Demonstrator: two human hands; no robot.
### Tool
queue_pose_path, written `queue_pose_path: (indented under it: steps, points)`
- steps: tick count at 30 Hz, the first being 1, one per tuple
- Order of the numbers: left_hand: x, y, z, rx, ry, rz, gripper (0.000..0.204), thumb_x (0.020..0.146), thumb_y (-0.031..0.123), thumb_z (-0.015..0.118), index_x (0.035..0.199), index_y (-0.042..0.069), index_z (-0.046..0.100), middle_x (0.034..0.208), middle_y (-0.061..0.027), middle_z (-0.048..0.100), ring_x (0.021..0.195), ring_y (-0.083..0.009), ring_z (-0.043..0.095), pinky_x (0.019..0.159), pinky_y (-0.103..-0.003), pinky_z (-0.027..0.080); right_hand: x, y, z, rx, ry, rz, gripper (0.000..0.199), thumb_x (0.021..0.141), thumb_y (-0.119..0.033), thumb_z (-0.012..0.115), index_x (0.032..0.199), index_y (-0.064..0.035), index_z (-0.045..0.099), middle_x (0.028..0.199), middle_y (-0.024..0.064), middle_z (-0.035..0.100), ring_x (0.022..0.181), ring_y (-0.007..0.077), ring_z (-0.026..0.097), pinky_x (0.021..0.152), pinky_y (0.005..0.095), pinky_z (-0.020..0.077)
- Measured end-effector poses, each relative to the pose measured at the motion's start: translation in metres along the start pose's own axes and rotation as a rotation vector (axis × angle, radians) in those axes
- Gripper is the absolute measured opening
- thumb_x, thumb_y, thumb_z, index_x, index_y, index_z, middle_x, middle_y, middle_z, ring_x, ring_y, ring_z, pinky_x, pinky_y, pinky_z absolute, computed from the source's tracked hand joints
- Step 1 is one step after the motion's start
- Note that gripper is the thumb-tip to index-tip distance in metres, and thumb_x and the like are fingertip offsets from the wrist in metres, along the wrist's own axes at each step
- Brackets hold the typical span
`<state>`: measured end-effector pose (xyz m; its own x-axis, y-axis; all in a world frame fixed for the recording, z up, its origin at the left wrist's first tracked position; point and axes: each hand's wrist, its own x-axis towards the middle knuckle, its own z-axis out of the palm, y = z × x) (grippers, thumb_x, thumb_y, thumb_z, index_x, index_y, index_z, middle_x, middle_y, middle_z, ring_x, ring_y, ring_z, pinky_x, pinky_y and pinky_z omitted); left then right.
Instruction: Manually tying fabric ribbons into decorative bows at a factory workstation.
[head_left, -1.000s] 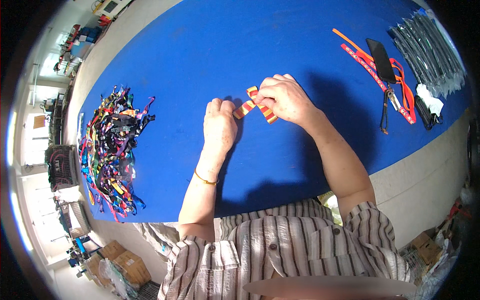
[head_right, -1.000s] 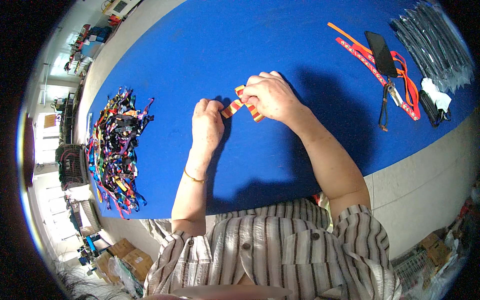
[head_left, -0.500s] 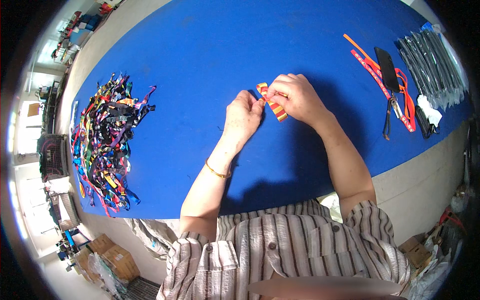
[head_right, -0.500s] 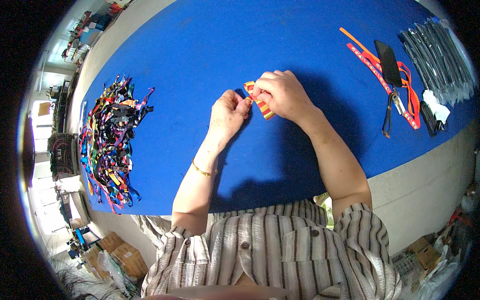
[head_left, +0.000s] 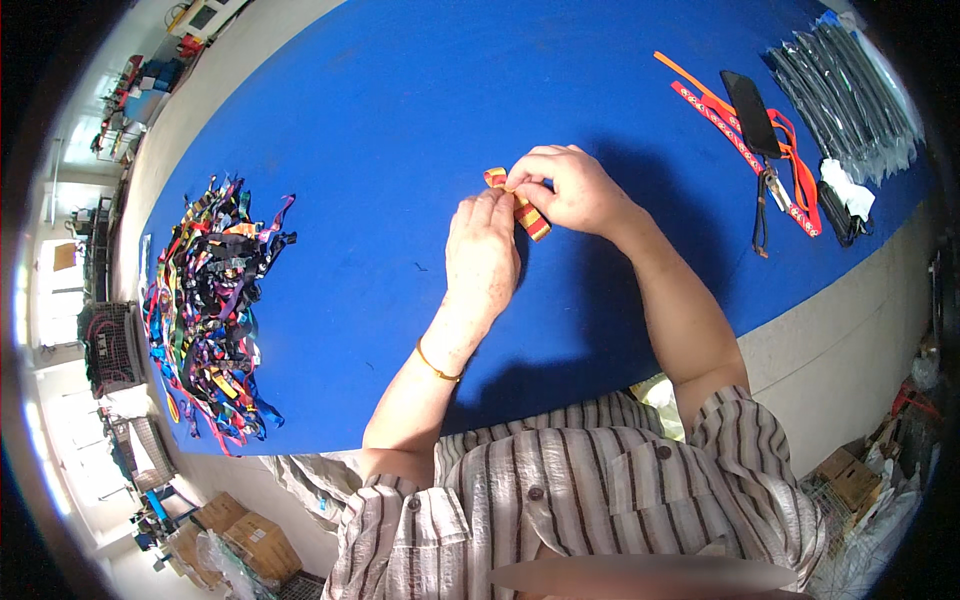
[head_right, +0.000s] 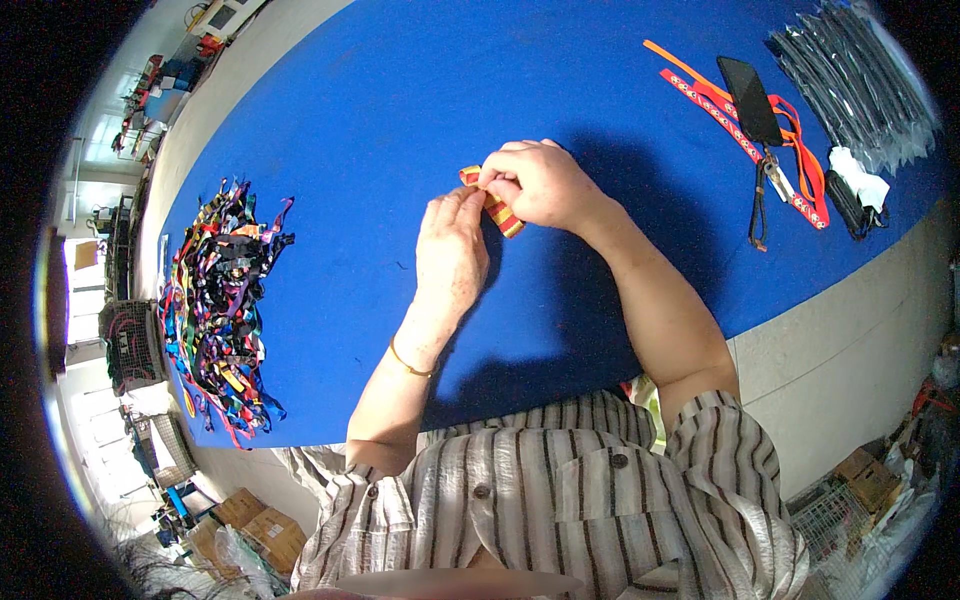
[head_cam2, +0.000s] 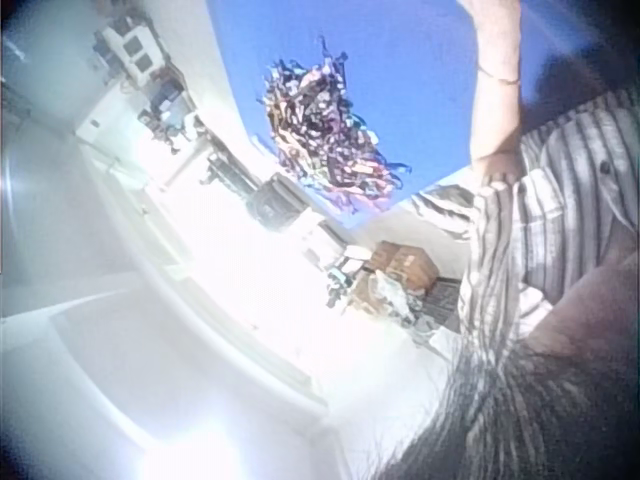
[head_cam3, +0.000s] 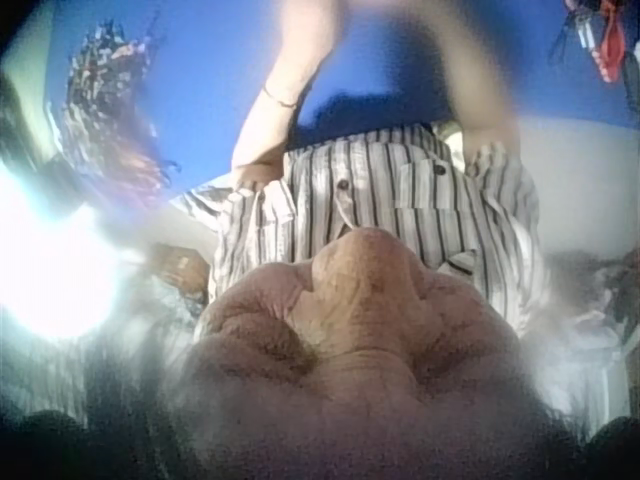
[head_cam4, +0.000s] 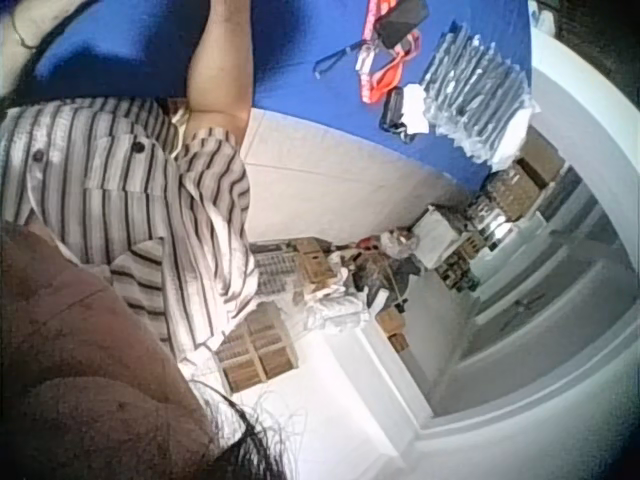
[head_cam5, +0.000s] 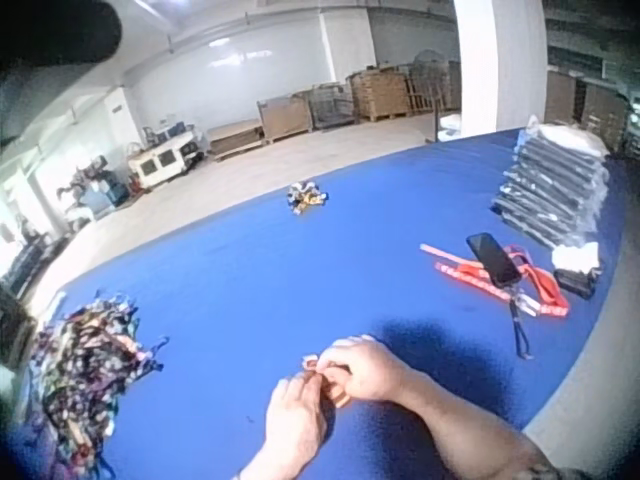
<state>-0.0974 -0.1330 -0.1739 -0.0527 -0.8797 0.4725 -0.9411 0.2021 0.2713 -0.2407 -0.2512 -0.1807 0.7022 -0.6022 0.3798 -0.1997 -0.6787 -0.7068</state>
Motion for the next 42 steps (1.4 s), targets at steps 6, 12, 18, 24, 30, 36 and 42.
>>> queue_pose_path:
  steps: [6, 12, 18, 24, 30, 36, 42]
  points:
    - [-0.014, -0.002, 0.009, 0.093, -0.047, 0.023, 0.039, 0.079, 0.002, 0.061, 0.118, -0.003, 0.063, 0.119, -0.0173, 0.064, 0.107, -0.032, 0.06, 0.093, -0.042, 0.049, 0.001, 0.006, 0.006, 0.01, 0.145, 0.135, 0.016, 0.09, -0.011, 0.065, 0.103, -0.0036, 0.067, 0.092, 0.0112, 0.065, 0.078, 0.0215, 0.063, 0.072, 0.0322, 0.0517]
    - [-0.016, -0.007, 0.013, 0.103, -0.013, 0.057, 0.039, 0.079, 0.004, 0.064, 0.118, -0.003, 0.063, 0.124, -0.0167, 0.063, 0.108, -0.0309, 0.06, 0.092, -0.041, 0.048, 0.023, 0.008, 0.013, -0.105, 0.018, 0.111, 0.017, 0.088, -0.018, 0.068, 0.098, -0.0046, 0.07, 0.093, 0.0113, 0.065, 0.083, 0.0254, 0.066, 0.074, 0.0349, 0.0525]
    - [-0.014, -0.008, 0.014, 0.065, -0.036, 0.071, 0.04, 0.08, 0.004, 0.064, 0.119, -0.003, 0.062, 0.123, -0.0176, 0.063, 0.108, -0.0307, 0.059, 0.089, -0.04, 0.048, 0.036, 0.011, 0.019, -0.043, -0.044, 0.149, 0.016, 0.084, -0.022, 0.07, 0.086, -0.0065, 0.072, 0.089, 0.0105, 0.066, 0.083, 0.027, 0.066, 0.075, 0.0363, 0.0527]
    - [-0.016, -0.007, 0.014, 0.147, -0.092, 0.117, 0.049, 0.075, 0.006, 0.062, 0.121, -0.01, 0.057, 0.126, -0.0218, 0.06, 0.108, -0.0294, 0.058, 0.087, -0.038, 0.045, 0.028, 0.011, 0.014, 0.08, 0.061, 0.269, 0.013, 0.088, -0.017, 0.069, 0.092, -0.0046, 0.069, 0.086, 0.0063, 0.067, 0.078, 0.016, 0.065, 0.072, 0.0301, 0.0512]
    - [-0.014, -0.006, 0.011, 0.159, -0.139, 0.103, 0.053, 0.075, 0.006, 0.062, 0.126, -0.009, 0.054, 0.125, -0.02, 0.06, 0.1, -0.0271, 0.058, 0.084, -0.038, 0.045, 0.002, -0.011, -0.009, -0.127, 0.119, 0.307, 0.022, 0.086, -0.027, 0.069, 0.087, -0.0049, 0.066, 0.084, 0.0118, 0.068, 0.078, 0.0264, 0.067, 0.071, 0.0371, 0.0526]
    - [-0.014, -0.004, 0.016, 0.133, -0.097, 0.016, 0.052, 0.079, 0.005, 0.062, 0.129, -0.004, 0.053, 0.123, -0.0151, 0.06, 0.099, -0.027, 0.057, 0.085, -0.038, 0.044, -0.007, -0.002, 0.002, -0.154, 0.092, 0.334, 0.021, 0.086, -0.024, 0.071, 0.087, -0.0031, 0.066, 0.078, 0.0081, 0.064, 0.069, 0.02, 0.061, 0.064, 0.0341, 0.0495]
    - [-0.013, -0.003, 0.018, 0.15, -0.116, 0.036, 0.053, 0.081, 0.005, 0.06, 0.132, -0.003, 0.052, 0.122, -0.0142, 0.059, 0.1, -0.0268, 0.055, 0.085, -0.038, 0.043, -0.004, -0.007, 0.014, -0.302, 0.219, 0.386, 0.022, 0.086, -0.026, 0.068, 0.081, -0.0056, 0.062, 0.08, 0.0112, 0.068, 0.076, 0.0296, 0.067, 0.067, 0.0408, 0.052]
